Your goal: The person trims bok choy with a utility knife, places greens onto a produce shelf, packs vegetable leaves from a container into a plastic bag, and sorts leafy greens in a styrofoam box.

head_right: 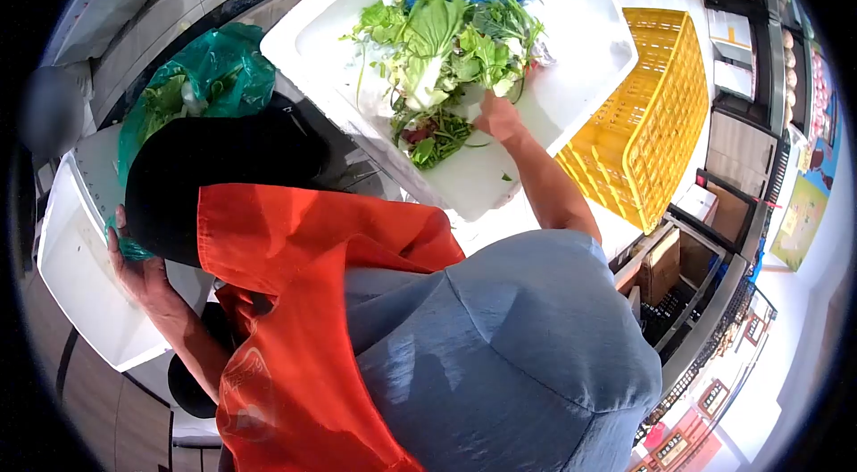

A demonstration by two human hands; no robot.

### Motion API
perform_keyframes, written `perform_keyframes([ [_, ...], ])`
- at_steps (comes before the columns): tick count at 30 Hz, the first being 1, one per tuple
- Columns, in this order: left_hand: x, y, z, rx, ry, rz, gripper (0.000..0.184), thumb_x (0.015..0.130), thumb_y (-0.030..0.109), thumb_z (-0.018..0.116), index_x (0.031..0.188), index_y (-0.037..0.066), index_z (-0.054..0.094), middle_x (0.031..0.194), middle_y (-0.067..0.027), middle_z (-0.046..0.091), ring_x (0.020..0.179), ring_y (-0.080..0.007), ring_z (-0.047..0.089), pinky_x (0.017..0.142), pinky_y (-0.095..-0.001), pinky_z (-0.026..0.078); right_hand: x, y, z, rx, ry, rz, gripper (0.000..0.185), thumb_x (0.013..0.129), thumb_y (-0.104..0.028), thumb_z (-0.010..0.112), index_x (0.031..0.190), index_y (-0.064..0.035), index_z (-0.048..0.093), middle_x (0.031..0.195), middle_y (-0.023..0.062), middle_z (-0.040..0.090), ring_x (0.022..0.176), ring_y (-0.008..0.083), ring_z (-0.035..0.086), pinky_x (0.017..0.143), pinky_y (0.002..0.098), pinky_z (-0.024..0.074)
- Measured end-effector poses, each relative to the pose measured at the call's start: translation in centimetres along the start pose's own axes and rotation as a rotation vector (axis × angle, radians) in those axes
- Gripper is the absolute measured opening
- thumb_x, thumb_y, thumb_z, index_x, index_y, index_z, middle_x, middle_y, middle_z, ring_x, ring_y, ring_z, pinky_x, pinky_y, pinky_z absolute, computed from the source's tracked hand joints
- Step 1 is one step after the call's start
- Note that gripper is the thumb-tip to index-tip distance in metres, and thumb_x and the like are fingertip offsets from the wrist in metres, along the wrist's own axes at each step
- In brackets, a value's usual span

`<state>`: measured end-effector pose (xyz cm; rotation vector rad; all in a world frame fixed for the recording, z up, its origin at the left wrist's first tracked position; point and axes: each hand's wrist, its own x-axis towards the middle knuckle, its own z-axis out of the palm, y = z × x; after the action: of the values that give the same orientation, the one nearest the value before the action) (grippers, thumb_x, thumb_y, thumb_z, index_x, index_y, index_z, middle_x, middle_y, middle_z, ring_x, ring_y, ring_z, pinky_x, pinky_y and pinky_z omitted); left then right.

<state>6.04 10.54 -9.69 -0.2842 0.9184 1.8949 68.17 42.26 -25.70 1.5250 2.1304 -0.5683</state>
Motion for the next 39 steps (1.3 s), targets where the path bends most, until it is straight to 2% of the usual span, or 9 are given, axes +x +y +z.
perform_keyframes([
  [5, 0.3, -0.4, 0.6, 0.043, -0.002, -0.04, 0.037, 0.097, 0.02, 0.053, 0.125, -0.004, 0.055, 0.112, -0.0136, 0.064, 0.109, -0.024, 0.06, 0.1, -0.0414, 0.045, 0.2, -4.8, -3.7, 0.282, 0.071, 0.206, 0.057, 0.07, -0.034, 0.077, 0.116, -0.0054, 0.059, 0.085, 0.0149, 0.067, 0.077, 0.0335, 0.065, 0.069, 0.0392, 0.0519],
  [8, 0.5, -0.9, 0.5, 0.024, 0.041, 0.012, 0.037, 0.097, 0.02, 0.053, 0.125, -0.004, 0.055, 0.112, -0.0131, 0.065, 0.109, -0.0245, 0.06, 0.101, -0.0419, 0.045, 1.1, -6.7, -2.4, 0.299, 0.105, -0.042, 0.052, 0.071, -0.037, 0.08, 0.106, -0.003, 0.062, 0.078, 0.0104, 0.066, 0.069, 0.0277, 0.064, 0.067, 0.0376, 0.0511],
  [11, 0.6, -0.6, 0.3, 0.054, -0.01, -0.003, 0.036, 0.097, 0.021, 0.053, 0.124, -0.003, 0.056, 0.112, -0.0127, 0.064, 0.11, -0.0245, 0.059, 0.101, -0.0419, 0.045, 3.1, -10.3, -0.5, 1.016, 0.127, 0.36, 0.046, 0.07, -0.036, 0.082, 0.094, -0.0016, 0.064, 0.077, 0.0058, 0.065, 0.066, 0.0179, 0.06, 0.063, 0.0338, 0.0485],
  [14, 0.6, -0.9, 0.1, 0.049, 0.046, 0.003, 0.036, 0.097, 0.02, 0.053, 0.124, -0.004, 0.055, 0.113, -0.0126, 0.064, 0.111, -0.0243, 0.058, 0.101, -0.0413, 0.045, 6.1, -12.2, 0.8, 0.881, 0.4, 0.461, 0.042, 0.068, -0.034, 0.083, 0.088, -0.0018, 0.066, 0.076, 0.0081, 0.065, 0.065, 0.0172, 0.06, 0.061, 0.0335, 0.0495],
  [19, 0.4, -0.3, -0.1, 0.059, 0.029, 0.016, 0.036, 0.098, 0.021, 0.052, 0.124, -0.004, 0.055, 0.114, -0.0127, 0.063, 0.105, -0.0217, 0.059, 0.098, -0.0393, 0.046, 7.0, -12.1, 0.9, 1.175, 0.36, 0.498, 0.024, 0.074, -0.02, 0.079, 0.077, -0.0024, 0.063, 0.075, 0.0049, 0.065, 0.064, 0.0133, 0.058, 0.058, 0.0313, 0.0479],
  [24, 0.3, -0.9, 1.2, 0.068, 0.074, 0.039, 0.036, 0.098, 0.021, 0.052, 0.123, -0.004, 0.055, 0.11, -0.0123, 0.061, 0.099, -0.0198, 0.058, 0.092, -0.0362, 0.047, 1.4, -9.0, -10.2, 1.837, 0.209, 0.208, 0.012, 0.082, -0.008, 0.072, 0.082, -0.0072, 0.06, 0.077, 0.0016, 0.064, 0.062, 0.0094, 0.055, 0.054, 0.0298, 0.0479],
  [26, 0.3, -0.7, 1.7, 0.07, 0.096, 0.047, 0.036, 0.098, 0.021, 0.051, 0.124, -0.004, 0.053, 0.107, -0.0111, 0.059, 0.094, -0.019, 0.056, 0.084, -0.034, 0.048, 2.1, -3.5, -8.8, 1.154, 0.315, 0.087, 0.016, 0.086, -0.015, 0.07, 0.098, -0.0076, 0.063, 0.083, -0.0005, 0.063, 0.07, 0.0084, 0.057, 0.062, 0.0262, 0.0479],
  [29, -0.5, -0.2, 3.1, 0.16, 0.009, 0.071, 0.035, 0.098, 0.019, 0.049, 0.124, -0.003, 0.048, 0.103, -0.0065, 0.053, 0.079, -0.0162, 0.048, 0.066, -0.0297, 0.04, -0.3, -5.7, -12.7, 1.156, 0.483, -0.08, 0.017, 0.089, -0.015, 0.068, 0.102, -0.006, 0.063, 0.087, -0.0011, 0.063, 0.073, 0.0068, 0.056, 0.066, 0.0242, 0.0473],
  [39, -3.2, 0.2, 6.5, 0.264, -0.034, 0.2, 0.034, 0.096, 0.025, 0.054, 0.118, 0.0, 0.058, 0.097, -0.0089, 0.065, 0.08, -0.0153, 0.058, 0.071, -0.03, 0.048, -3.2, -33.9, -23.7, 0.632, 0.548, -1.068, 0.019, 0.081, -0.006, 0.073, 0.098, 0.0014, 0.069, 0.095, 0.011, 0.071, 0.082, 0.0177, 0.067, 0.076, 0.0288, 0.0514],
])
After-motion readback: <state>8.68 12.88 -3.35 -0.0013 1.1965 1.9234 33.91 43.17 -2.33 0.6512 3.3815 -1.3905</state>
